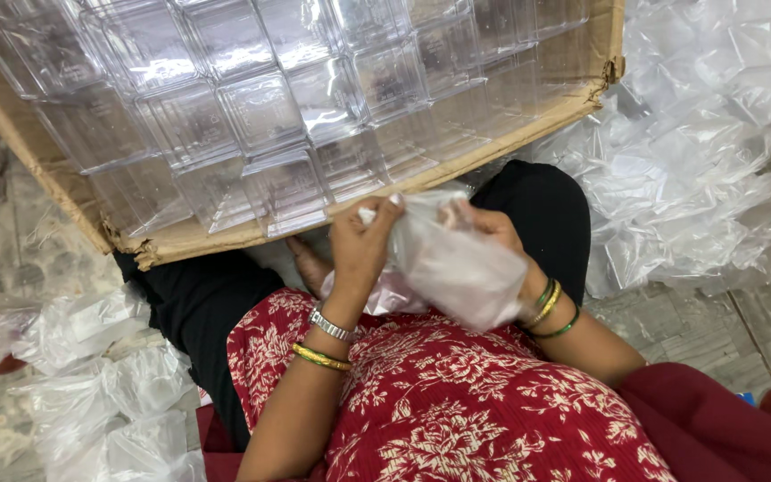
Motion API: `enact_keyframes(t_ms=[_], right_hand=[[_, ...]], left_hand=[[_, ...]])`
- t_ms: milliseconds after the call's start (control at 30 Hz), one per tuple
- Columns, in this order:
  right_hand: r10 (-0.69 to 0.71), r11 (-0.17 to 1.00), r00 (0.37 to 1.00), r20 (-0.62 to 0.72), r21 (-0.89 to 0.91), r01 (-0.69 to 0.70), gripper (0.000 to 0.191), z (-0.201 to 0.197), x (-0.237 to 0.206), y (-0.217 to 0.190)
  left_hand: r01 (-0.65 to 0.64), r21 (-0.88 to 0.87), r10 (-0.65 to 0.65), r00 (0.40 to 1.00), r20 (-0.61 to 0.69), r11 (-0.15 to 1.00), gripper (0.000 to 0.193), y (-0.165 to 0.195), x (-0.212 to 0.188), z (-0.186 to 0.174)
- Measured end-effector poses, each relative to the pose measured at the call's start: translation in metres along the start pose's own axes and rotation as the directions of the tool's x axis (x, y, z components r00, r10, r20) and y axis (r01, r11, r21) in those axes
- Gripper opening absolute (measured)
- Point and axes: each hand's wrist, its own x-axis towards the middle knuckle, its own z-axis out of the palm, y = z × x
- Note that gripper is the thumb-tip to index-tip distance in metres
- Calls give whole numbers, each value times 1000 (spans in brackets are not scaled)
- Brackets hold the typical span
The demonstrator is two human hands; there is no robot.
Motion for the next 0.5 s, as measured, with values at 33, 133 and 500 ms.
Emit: enact_keyframes(t_ms=[33, 133, 500], right_hand=[[-30, 1000, 999, 40, 0, 30, 54, -5, -5, 0], [-306, 947, 952, 26, -99, 307, 41, -30, -17, -15], [-748, -213, -591, 303, -952, -218, 9, -193, -150, -180]], left_hand=[[-14, -36, 15, 1000, 26, 999, 23, -3, -2, 3], [-44, -117, 51, 997, 51, 992, 21, -10, -4, 8], [-91, -83, 95, 995, 43, 992, 23, -28, -3, -2]])
